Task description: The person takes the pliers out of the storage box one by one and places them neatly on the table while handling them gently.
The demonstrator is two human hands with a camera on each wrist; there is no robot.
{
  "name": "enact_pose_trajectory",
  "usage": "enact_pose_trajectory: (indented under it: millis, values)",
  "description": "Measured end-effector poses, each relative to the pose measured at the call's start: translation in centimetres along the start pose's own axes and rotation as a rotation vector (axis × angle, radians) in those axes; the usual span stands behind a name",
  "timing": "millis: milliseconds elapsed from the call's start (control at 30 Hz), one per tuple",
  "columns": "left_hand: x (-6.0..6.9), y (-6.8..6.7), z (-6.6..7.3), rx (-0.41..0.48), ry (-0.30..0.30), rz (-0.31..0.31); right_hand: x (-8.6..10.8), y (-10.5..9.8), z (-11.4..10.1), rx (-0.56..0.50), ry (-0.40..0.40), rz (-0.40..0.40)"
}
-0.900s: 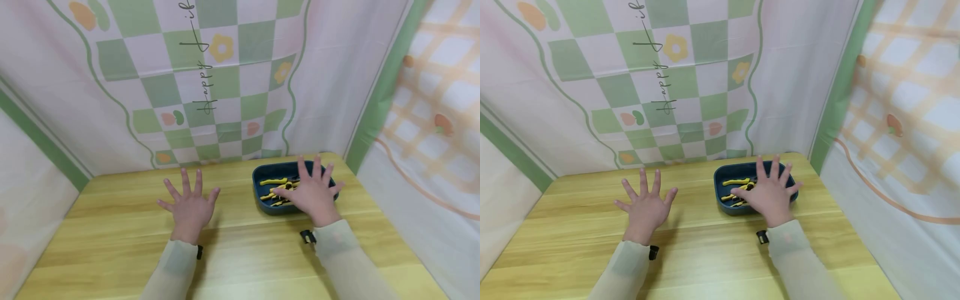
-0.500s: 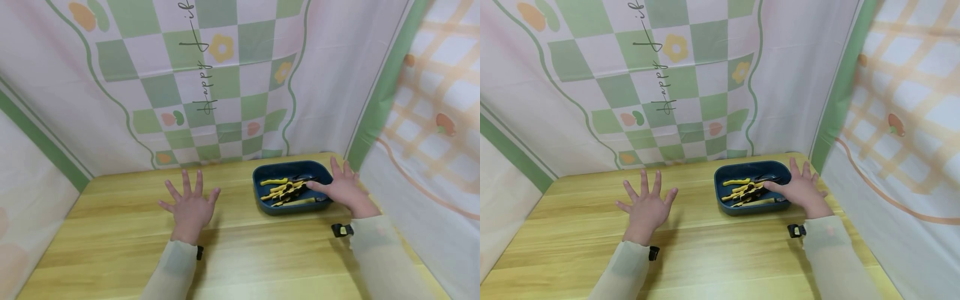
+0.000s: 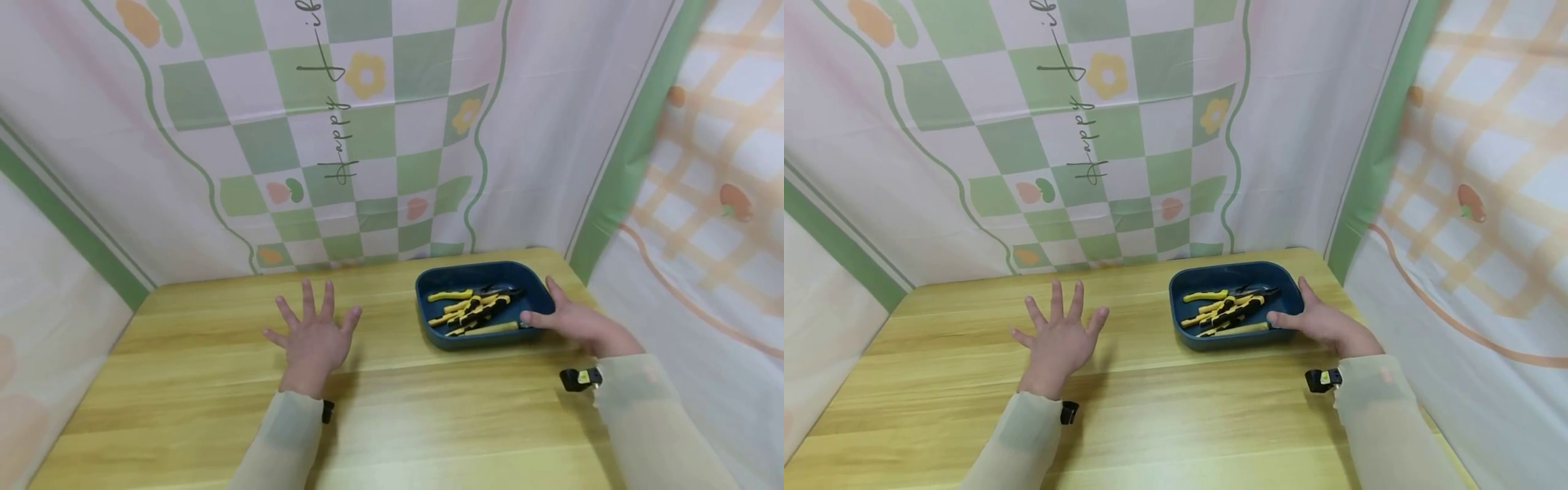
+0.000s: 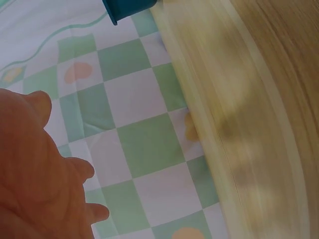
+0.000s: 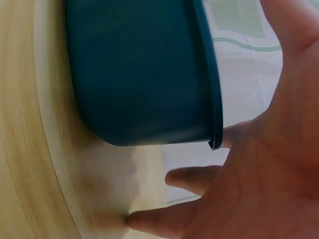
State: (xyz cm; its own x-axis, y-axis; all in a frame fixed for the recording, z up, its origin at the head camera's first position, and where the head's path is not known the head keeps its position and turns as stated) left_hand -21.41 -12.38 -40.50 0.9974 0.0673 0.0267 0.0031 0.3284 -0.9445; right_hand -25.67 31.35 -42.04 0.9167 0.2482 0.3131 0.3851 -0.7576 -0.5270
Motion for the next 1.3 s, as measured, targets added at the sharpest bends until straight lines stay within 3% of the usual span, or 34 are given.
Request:
enact_pose_trajectory:
  millis: [533,867,1300]
  values:
    - [0.4,-0.3,-0.4,-0.057,-0.029,0.003,-0.6,-0.1,0.3,0.154,-0.020,-0.026]
    - [0.4,-0.8,-0.2,-0.092,0.007,0.080,-0.3,0.2,0.2,0.136,-0.005,-0.004]
    - [0.5,-1.1,-0.2,-0.060,-0.006,0.038,-0.1,0.9,0.0,0.125,-0.012,0.015]
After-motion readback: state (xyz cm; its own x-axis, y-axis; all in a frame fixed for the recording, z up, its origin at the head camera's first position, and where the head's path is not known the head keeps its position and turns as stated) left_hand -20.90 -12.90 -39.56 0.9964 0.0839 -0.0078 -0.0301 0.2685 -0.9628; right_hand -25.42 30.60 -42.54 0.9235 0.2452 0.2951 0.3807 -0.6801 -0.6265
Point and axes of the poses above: each hand's wrist, its own x-axis away from the middle knuckle, its own y-axis out of the palm, z = x × y, the point moved 3 cm from there along -x, towards the middle knuckle, and after that the axes turned 1 degree about y, right-handed, at the moved point
